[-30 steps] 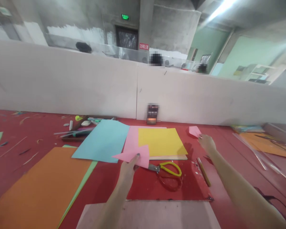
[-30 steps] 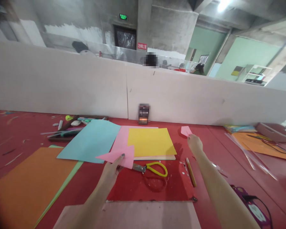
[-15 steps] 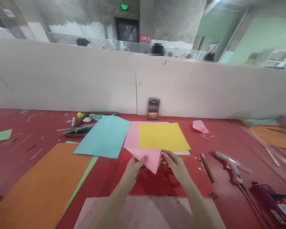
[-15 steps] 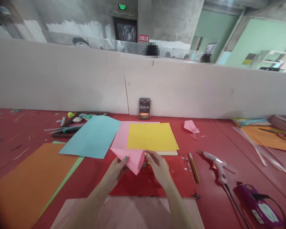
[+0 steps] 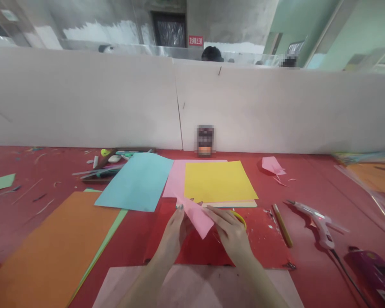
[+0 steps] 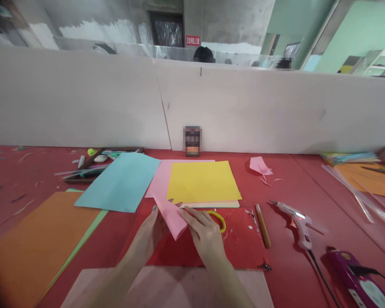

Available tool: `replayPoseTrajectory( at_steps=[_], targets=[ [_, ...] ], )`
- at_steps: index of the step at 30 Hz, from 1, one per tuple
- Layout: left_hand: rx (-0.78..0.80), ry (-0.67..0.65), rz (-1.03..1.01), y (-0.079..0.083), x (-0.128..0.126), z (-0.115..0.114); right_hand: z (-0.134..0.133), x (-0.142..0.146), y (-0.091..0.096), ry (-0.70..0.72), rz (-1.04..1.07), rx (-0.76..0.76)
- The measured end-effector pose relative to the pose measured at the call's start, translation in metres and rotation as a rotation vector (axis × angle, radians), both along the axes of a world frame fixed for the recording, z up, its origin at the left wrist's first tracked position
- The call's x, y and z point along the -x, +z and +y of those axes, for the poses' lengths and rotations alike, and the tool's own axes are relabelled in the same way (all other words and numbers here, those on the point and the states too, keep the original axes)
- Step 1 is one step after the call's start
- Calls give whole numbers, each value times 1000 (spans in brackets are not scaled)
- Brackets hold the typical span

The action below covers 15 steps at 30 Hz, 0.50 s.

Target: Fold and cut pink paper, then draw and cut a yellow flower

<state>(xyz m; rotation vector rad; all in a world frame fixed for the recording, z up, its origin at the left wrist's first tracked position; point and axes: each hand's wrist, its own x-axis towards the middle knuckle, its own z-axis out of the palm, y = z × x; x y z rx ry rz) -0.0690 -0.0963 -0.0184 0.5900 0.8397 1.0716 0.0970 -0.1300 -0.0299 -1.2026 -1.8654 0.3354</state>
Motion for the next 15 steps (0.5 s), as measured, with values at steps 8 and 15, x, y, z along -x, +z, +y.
replayPoseTrajectory(
  at_steps=[8, 15],
  targets=[
    [67, 102, 206, 2, 5, -3, -1, 5, -8, -12, 75, 61],
    [-38, 166, 172, 1, 7, -1, -4, 10, 2, -175, 327, 235]
  ],
)
